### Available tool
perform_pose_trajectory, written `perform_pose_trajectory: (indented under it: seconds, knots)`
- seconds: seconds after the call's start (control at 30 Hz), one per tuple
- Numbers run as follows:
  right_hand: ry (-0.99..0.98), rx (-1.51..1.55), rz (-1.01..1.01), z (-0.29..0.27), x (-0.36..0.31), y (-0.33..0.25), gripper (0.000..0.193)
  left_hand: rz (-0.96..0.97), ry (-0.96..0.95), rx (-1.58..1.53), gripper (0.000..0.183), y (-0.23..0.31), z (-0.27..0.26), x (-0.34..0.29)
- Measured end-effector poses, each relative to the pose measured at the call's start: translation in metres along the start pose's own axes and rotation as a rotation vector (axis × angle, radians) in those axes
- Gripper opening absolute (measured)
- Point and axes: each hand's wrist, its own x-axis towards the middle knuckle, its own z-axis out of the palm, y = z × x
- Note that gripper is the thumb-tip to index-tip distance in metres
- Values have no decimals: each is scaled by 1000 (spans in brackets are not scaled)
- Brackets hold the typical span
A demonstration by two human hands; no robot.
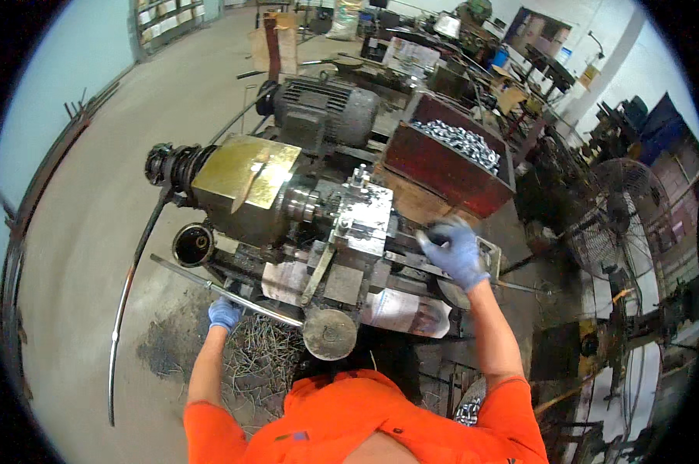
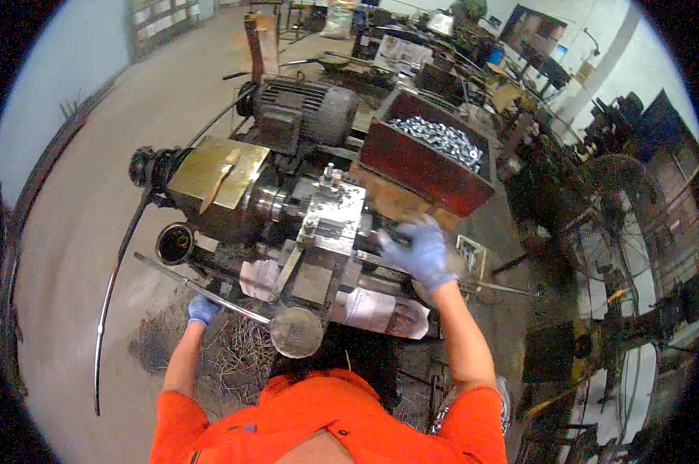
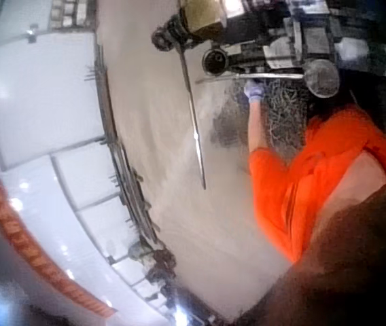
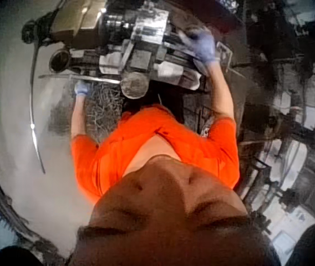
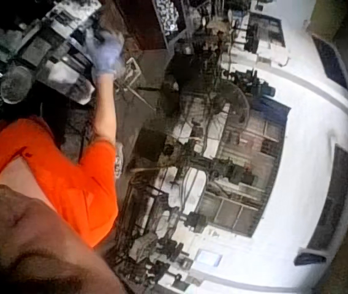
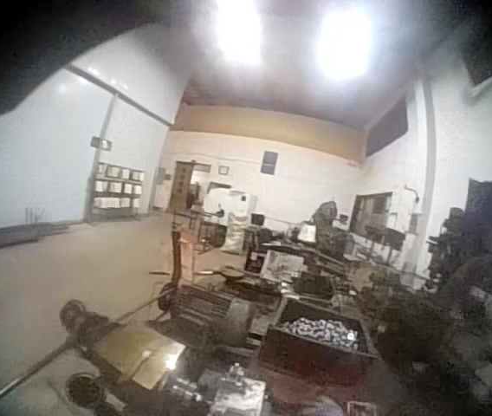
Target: The person places small metal pieces into a lathe machine, operates a lever to secure them, and kemudian removes the finished parts, placing them into a collection bin.
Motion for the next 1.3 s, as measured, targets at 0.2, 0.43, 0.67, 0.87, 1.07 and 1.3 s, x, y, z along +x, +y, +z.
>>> perform_pose_trajectory:
  seconds: [0.2,0.43,0.67,0.87,1.07,1.3]
  knots:
    - [-99,4,407,-57,-94,82,24,285,191,47,28,-75,5,64]
    - [-326,-447,611,-88,-194,250,48,11,-18,228,29,-29,-81,-1]
    - [-559,-763,705,-82,-228,333,57,-130,228,-683,42,-97,-110,-8]
    - [-364,-728,771,-67,-259,312,43,-344,420,-1136,43,-59,-144,-27]
    - [-242,-571,963,-95,-373,226,42,-523,583,-1177,34,-7,-111,11]
    - [-367,-697,1466,-153,-537,203,34,-390,647,-1464,24,-6,-88,28]
